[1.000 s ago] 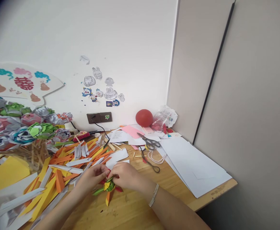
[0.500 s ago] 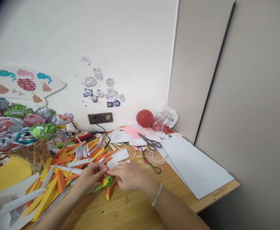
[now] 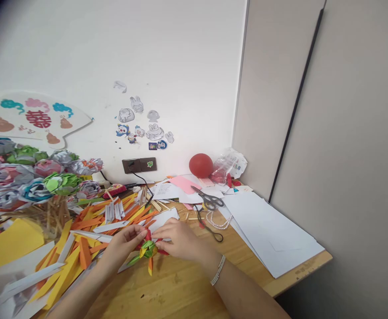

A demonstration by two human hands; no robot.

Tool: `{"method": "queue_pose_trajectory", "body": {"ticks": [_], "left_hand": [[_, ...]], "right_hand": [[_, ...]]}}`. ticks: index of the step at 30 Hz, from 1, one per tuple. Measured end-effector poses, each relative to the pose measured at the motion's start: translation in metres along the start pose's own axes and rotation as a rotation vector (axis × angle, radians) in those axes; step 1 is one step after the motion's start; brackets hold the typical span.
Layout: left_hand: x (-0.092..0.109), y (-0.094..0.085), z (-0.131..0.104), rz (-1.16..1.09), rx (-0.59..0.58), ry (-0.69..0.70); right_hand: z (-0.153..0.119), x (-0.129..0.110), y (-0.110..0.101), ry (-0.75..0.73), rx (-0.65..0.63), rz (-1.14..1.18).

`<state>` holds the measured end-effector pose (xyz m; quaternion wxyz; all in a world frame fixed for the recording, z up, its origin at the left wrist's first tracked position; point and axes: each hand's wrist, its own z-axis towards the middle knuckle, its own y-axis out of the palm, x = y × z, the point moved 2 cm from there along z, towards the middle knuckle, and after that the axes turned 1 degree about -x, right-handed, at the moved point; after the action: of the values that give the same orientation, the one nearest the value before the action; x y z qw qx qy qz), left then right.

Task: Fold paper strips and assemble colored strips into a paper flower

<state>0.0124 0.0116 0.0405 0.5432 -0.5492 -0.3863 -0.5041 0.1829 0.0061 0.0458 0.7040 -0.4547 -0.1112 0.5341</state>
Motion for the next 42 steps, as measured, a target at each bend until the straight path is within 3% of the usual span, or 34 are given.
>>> {"method": "queue_pose_trajectory", "body": {"ticks": [6,13,21,24,27,31,34,37,42], "left_hand": [[-0.004,0.000,0.002,-0.032,0.013,0.000],[0.007,0.001,-0.007,-0.218,-0.026,-0.091],[0.000,0.005,-0.003,-0.036,-0.080,-0.005],[0.002,0.006,-0.003,-0.073,-0.103,0.029],[0.004,0.003,-0.004,-0.237,-0.067,-0.056],[-0.001,-0.008,-0.005,-0.383,0.134,-0.316],[-0.009,-0.012,-0.004,-0.435,0.230,-0.429],[-0.012,-0.012,0.000,-0.464,0.218,-0.286],[-0.013,-0.006,0.004,-0.372,0.166,-0.106]], "right_hand": [[0.002,-0.004,0.005,0.008,0.041,-0.047],[0.002,-0.006,-0.008,0.001,0.110,0.096],[0.004,-0.006,-0.003,0.104,0.061,0.126],[0.004,-0.009,-0.004,0.118,0.054,0.131],[0.003,-0.007,-0.010,0.157,0.117,0.237],[0.001,0.008,-0.014,0.350,0.240,0.556],[0.000,0.019,-0.004,0.517,0.147,0.765],[0.000,0.023,0.008,0.610,0.085,0.875],[0.003,0.028,0.020,0.648,0.221,0.925]]}}
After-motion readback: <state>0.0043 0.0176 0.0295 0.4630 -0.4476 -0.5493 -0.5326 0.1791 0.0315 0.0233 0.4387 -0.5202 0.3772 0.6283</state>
